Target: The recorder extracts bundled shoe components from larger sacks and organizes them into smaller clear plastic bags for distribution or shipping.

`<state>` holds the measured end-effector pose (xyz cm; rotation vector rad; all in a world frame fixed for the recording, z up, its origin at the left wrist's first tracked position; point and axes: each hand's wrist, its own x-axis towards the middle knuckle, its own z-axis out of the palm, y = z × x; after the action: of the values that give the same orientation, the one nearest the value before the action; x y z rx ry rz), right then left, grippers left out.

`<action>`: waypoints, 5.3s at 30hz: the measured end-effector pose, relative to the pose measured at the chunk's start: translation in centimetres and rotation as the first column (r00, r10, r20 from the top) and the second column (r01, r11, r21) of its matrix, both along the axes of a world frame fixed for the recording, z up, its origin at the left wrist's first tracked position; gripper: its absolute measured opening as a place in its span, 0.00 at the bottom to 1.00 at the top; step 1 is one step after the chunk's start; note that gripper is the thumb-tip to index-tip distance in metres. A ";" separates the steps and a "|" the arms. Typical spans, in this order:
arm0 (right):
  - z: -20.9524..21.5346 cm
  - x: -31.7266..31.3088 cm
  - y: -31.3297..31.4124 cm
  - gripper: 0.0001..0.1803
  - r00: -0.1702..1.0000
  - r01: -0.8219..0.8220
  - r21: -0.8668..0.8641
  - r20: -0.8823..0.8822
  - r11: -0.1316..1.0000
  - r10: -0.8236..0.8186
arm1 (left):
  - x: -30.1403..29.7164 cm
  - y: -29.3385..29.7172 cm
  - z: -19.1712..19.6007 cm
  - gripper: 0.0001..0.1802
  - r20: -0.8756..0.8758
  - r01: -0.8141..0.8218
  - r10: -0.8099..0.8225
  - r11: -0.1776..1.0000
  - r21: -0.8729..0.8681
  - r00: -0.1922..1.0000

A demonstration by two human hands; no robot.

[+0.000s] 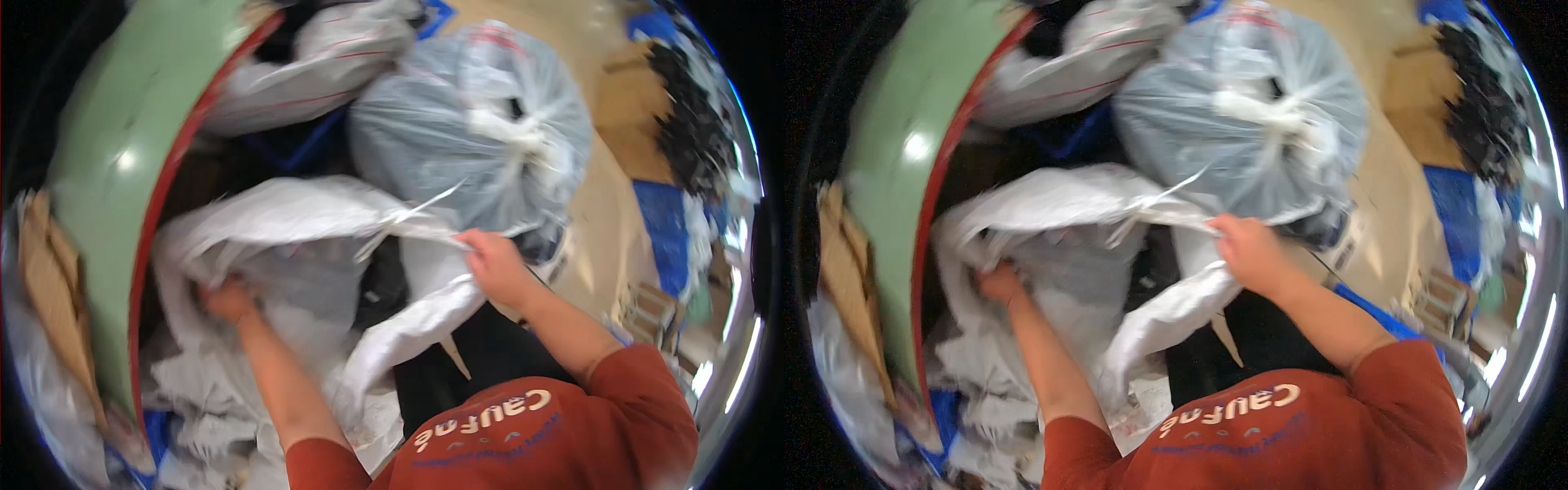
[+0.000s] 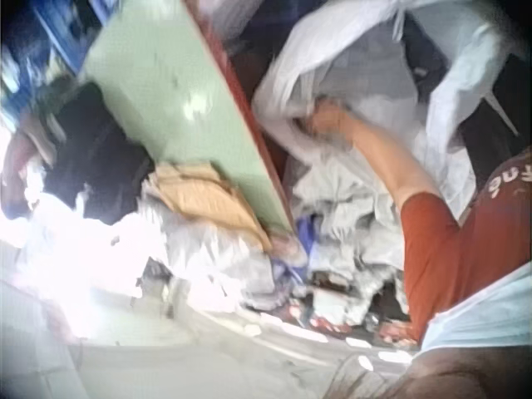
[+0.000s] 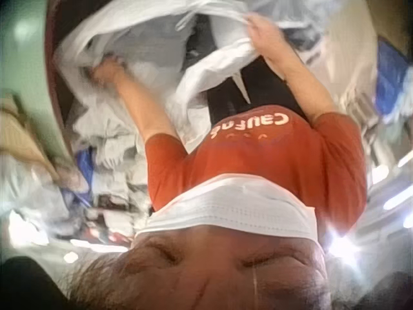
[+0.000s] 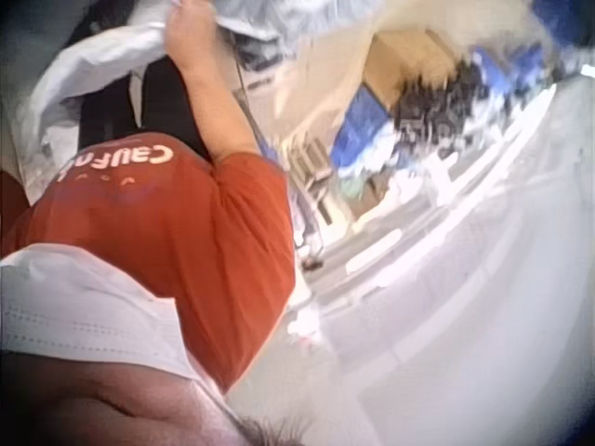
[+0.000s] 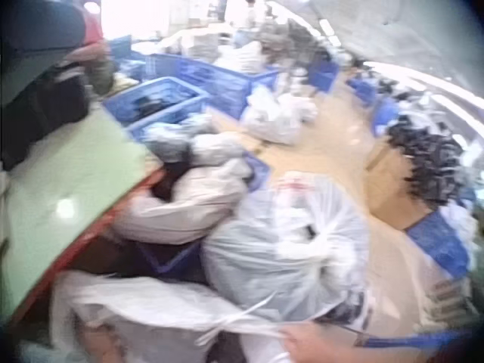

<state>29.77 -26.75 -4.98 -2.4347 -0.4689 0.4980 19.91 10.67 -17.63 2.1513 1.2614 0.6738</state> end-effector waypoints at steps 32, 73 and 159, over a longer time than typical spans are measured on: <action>-30.9 4.6 -42.1 0.21 0.906 0.370 -0.717 0.137 0.591 -0.401 | -24.9 -19.7 9.2 0.25 -0.355 -0.589 0.493 0.482 -0.648 0.794; 18.4 -0.3 7.0 0.07 0.763 -0.646 0.491 0.384 0.585 0.521 | -26.7 -22.5 9.0 0.18 0.076 -0.418 0.535 0.734 -0.535 0.841; 1.1 6.1 16.7 0.15 0.924 -0.017 0.406 -0.343 0.914 0.170 | -24.2 -4.7 12.3 0.14 0.014 -0.513 0.542 0.802 -0.306 0.840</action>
<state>35.87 -10.07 -3.91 -1.8772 -0.4724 0.8051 -4.29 5.93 -5.35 1.5028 1.8039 0.7462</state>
